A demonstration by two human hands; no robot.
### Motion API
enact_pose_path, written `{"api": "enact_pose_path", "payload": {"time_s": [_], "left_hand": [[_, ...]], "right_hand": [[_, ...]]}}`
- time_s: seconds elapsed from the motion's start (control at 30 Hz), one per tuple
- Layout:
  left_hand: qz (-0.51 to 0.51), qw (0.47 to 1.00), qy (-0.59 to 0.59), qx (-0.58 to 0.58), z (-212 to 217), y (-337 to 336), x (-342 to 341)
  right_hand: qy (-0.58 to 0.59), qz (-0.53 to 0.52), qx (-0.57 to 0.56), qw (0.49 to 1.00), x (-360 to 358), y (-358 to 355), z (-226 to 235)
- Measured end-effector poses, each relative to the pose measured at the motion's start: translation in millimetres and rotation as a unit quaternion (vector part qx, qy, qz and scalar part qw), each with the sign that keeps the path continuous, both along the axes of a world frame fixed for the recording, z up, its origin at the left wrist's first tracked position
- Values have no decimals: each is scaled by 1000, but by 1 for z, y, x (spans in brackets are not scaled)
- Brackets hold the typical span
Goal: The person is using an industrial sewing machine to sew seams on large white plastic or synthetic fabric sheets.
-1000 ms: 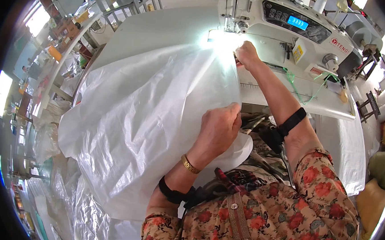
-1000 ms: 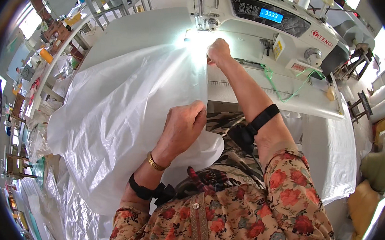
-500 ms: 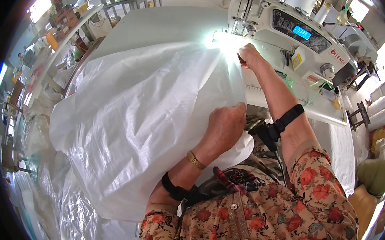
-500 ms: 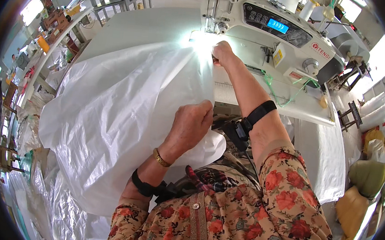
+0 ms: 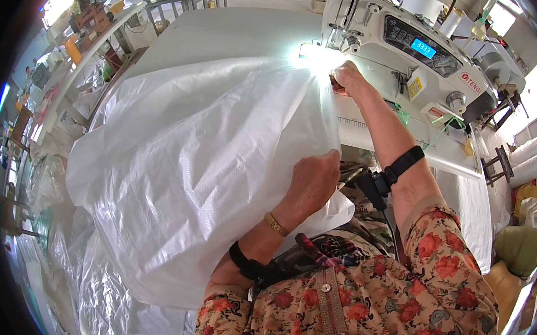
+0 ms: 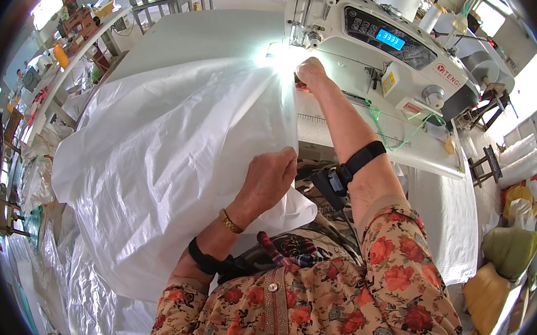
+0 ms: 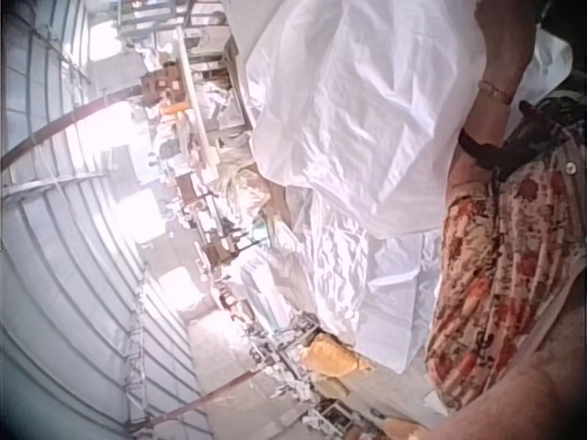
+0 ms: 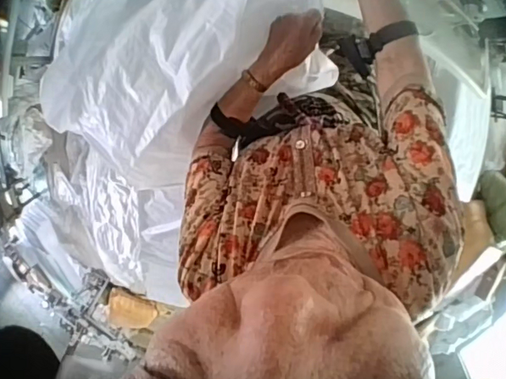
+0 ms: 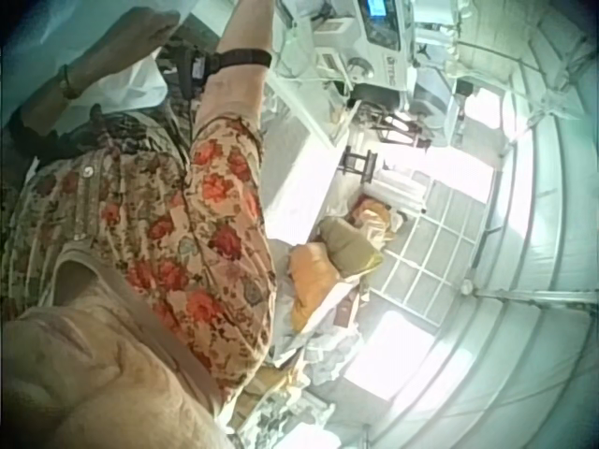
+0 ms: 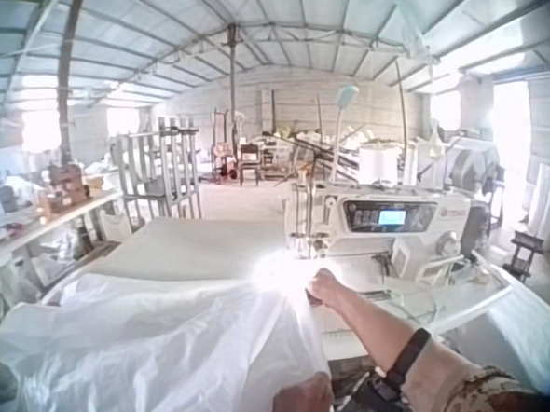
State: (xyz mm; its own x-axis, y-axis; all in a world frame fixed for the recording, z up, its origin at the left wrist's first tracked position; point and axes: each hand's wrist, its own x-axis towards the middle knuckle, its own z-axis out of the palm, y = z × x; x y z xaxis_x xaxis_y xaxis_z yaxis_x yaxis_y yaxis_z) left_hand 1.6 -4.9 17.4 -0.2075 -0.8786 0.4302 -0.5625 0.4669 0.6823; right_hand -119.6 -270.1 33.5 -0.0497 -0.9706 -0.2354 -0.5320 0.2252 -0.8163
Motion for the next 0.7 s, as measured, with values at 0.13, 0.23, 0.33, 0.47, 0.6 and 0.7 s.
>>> {"api": "enact_pose_path", "payload": {"time_s": [0.13,0.23,0.33,0.47,0.6,0.7], "left_hand": [[1,1000,20,-4,1,1,-5],[8,1000,19,-3,-2,1,-2],[9,1000,23,-9,-1,1,-1],[6,999,33,-13,1,1,-3],[5,999,42,-17,0,-1,-3],[6,999,43,-16,1,-1,-4]], "right_hand": [[134,39,-61,988,-3,-4,-3],[238,-3,-78,968,16,13,6],[271,-74,-120,952,30,34,15],[286,-72,-110,949,33,45,27],[280,-85,-121,948,33,53,26],[287,-90,-143,943,31,53,20]]}}
